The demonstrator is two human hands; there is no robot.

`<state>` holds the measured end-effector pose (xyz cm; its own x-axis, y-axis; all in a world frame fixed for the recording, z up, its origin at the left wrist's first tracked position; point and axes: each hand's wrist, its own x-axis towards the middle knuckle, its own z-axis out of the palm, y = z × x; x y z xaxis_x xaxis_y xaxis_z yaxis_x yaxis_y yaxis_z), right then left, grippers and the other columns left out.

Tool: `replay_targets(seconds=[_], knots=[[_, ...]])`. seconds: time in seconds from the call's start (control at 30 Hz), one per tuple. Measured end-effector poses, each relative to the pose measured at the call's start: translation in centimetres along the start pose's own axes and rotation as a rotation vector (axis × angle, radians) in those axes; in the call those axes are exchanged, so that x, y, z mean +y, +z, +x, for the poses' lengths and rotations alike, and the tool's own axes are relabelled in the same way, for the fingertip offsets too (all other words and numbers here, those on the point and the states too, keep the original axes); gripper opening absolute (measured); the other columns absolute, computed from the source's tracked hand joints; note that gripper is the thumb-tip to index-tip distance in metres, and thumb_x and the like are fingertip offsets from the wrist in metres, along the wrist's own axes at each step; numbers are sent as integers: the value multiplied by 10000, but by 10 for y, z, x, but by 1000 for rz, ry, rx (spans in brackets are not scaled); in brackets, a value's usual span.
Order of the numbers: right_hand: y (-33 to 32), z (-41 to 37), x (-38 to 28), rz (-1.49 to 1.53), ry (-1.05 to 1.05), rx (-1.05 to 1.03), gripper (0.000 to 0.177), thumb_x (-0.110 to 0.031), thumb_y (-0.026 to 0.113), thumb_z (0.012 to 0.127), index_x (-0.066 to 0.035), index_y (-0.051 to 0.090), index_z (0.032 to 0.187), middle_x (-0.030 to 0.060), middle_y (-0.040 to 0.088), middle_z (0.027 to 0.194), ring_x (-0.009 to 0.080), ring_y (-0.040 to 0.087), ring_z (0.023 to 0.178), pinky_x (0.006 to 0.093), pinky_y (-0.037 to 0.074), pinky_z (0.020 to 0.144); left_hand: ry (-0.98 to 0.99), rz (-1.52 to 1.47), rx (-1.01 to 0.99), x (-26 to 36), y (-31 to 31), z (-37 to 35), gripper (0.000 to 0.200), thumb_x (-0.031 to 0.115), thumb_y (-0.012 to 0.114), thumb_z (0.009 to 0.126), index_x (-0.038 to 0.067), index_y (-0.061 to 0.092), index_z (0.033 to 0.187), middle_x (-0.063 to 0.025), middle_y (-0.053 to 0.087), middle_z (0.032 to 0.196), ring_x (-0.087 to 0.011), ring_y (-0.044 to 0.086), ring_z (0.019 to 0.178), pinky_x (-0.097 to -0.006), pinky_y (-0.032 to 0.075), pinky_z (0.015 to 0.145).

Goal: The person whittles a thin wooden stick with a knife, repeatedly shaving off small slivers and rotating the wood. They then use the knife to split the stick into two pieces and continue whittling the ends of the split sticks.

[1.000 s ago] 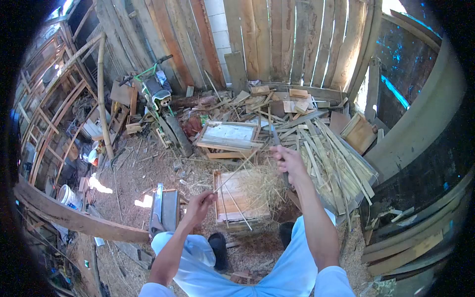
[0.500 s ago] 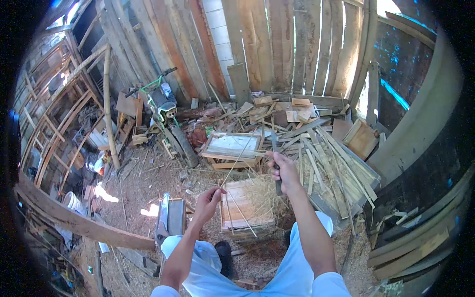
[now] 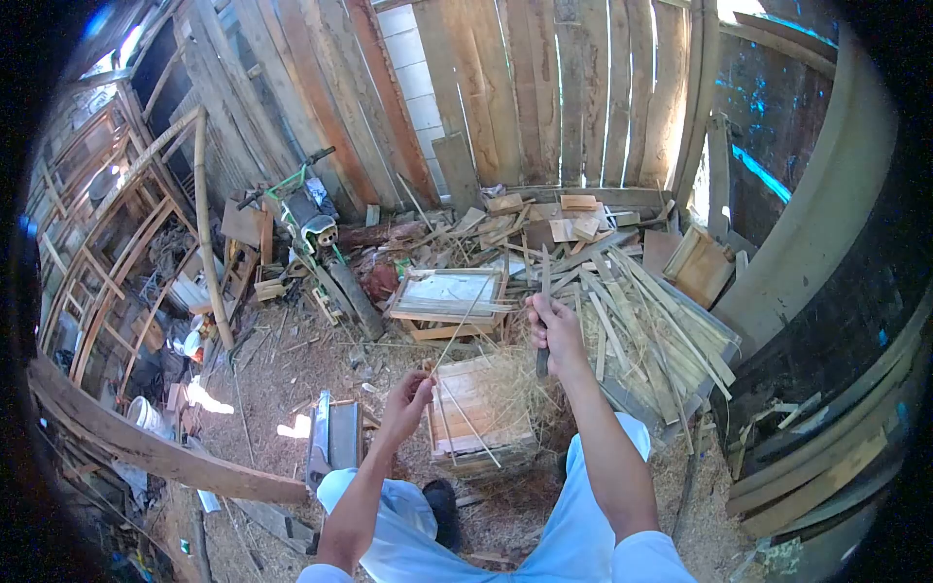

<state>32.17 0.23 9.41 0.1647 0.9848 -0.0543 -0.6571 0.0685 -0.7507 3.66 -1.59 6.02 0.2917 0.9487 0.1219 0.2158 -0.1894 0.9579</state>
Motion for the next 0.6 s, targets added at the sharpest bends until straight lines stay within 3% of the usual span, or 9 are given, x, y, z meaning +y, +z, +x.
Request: replay_targets(seconds=[0.13, 0.23, 0.3, 0.43, 0.6], knots=[[5, -4, -7, -85, -82, 96, 203, -227, 594, 917, -35, 593, 983, -29, 530, 705, 13, 369, 477, 168, 287, 390, -26, -77, 33, 4, 3, 2, 205, 186, 506, 963, 3, 536, 1052, -1, 561, 778, -53, 467, 682, -211, 405, 628], [3, -1, -6, -145, -201, 138, 212, -224, 618, 902, -30, 597, 986, -15, 560, 739, 16, 375, 477, 172, 286, 393, -8, -244, -22, 3, 1, 7, 202, 225, 517, 963, 36, 551, 1028, 18, 520, 708, -38, 427, 608, -179, 343, 518], [5, -4, -9, -316, -235, 200, 197, -210, 621, 899, -33, 598, 983, 5, 594, 770, 17, 384, 482, 168, 287, 401, -138, -352, -59, 19, 0, 8, 168, 225, 506, 967, 62, 545, 986, 34, 453, 649, -22, 349, 528, -172, 256, 447], [14, -10, 1, -677, -217, 101, 197, -204, 610, 903, -27, 598, 988, 8, 619, 717, 20, 416, 492, 193, 308, 416, -211, -579, -63, 16, -6, 12, 176, 247, 491, 972, 78, 535, 990, 35, 464, 675, -22, 305, 474, -186, 213, 426], [10, -4, 16, -833, -264, 3, 266, -245, 558, 935, -21, 590, 1073, 1, 590, 679, 27, 412, 485, 195, 303, 426, -249, -781, -85, 23, -9, 12, 179, 267, 498, 967, 94, 529, 1001, 30, 477, 684, -21, 280, 444, -175, 198, 404]])
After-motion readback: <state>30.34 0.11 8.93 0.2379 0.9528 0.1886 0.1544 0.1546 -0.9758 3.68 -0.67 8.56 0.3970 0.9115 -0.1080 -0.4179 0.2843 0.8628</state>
